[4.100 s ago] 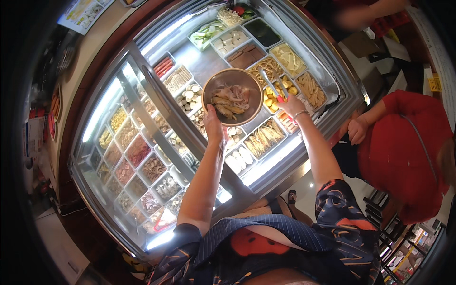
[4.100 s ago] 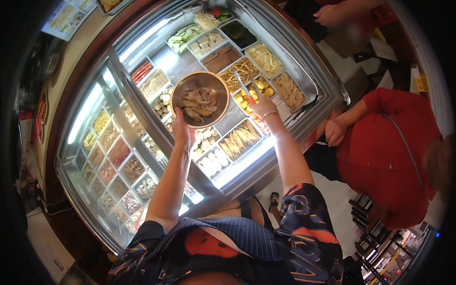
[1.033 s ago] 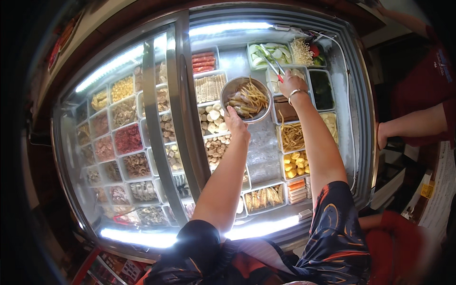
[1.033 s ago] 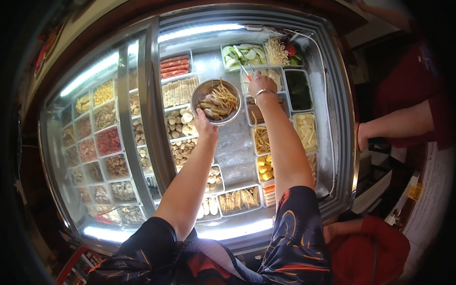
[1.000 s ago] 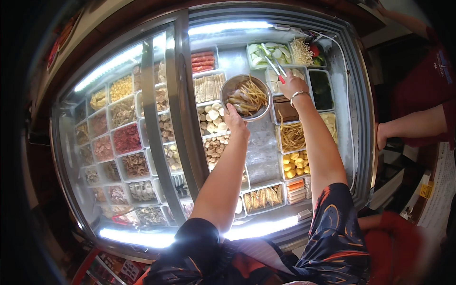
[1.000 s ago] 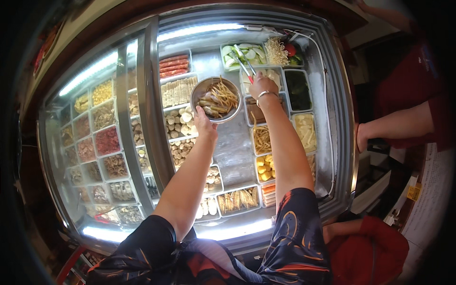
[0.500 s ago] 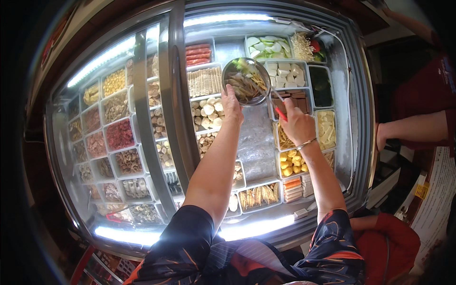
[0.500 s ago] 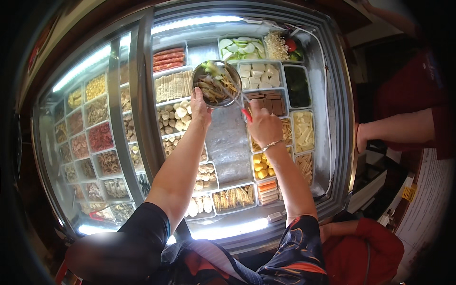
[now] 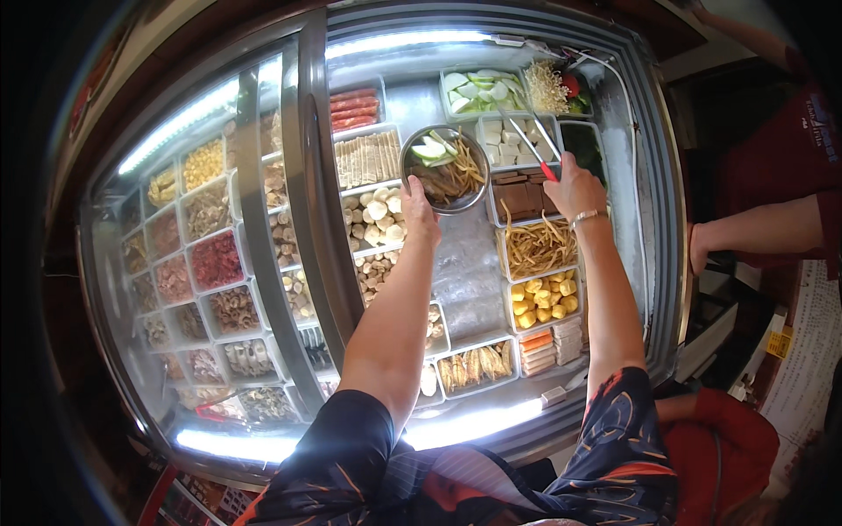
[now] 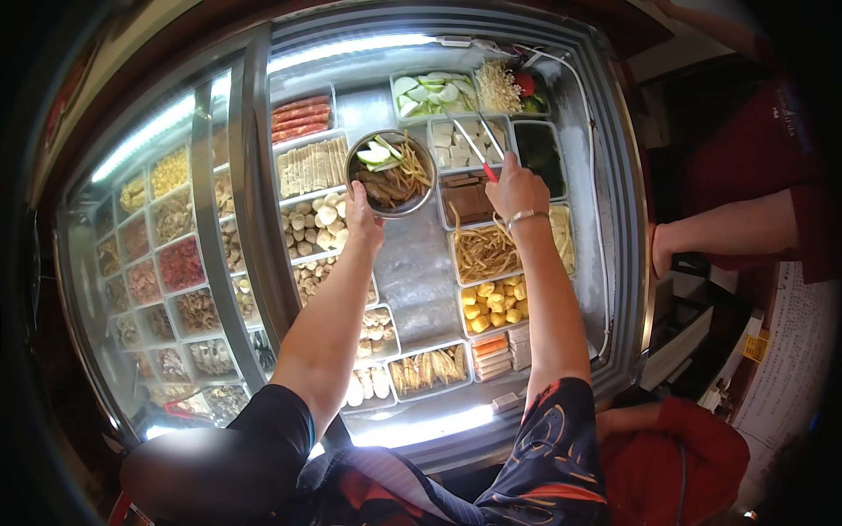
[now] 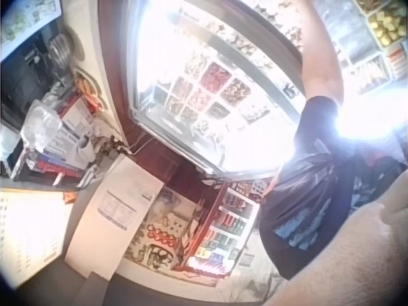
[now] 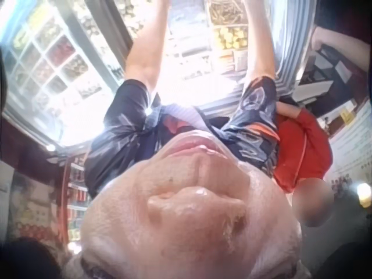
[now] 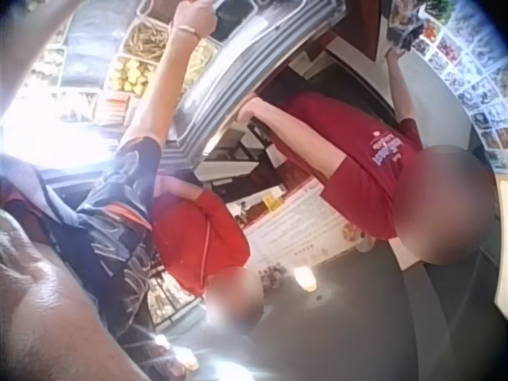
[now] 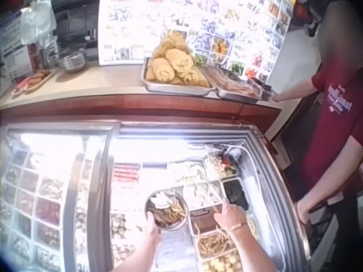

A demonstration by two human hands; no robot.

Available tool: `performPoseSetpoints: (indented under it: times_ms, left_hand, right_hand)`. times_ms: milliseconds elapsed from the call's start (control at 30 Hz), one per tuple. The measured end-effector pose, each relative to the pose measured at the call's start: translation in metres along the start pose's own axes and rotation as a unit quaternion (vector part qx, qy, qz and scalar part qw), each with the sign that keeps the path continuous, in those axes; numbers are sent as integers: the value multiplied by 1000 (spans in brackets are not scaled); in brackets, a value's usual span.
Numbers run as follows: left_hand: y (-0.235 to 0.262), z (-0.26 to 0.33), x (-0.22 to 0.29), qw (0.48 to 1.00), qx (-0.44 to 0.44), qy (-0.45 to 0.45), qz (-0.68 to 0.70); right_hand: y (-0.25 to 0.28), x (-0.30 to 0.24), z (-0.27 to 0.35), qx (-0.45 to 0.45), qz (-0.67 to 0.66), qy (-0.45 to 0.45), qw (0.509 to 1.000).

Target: The person uses tongs to select various food items from a refrigerated display case and places them into a metal bowl. They handle items such as sausages, vegetables, and meat slices, transferring them from the display trays to the bowl held in their other hand.

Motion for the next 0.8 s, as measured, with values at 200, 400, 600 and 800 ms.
performPoseSetpoints:
  times_ms: [200,400,600,800]
  left_hand:
    - [2,0,-4,1000,2,2,-7]
    - [0,0,-4,999,10,-20,24]
    - [0,1,-2,1000,4,5,-1]
    - [2,-7,-6,999,-29,5,30]
  right_hand:
    - [-26,-21,-42,-29,27,-3,999]
    - [-36,-23,-46,-22,39,6,999]
    - [-32,2,-34,-37,-43,-39,998]
    - [-25,15,4,24,-179,-30,983]
Point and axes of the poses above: each hand's wrist, its own z-axis away from the middle knuckle, its own y-axis out of the back of the hand, x = y × z, the point moved 1 cm from there along -z, towards the middle knuckle, and after that the axes turned 4 degrees about x, right-handed, at the moved point
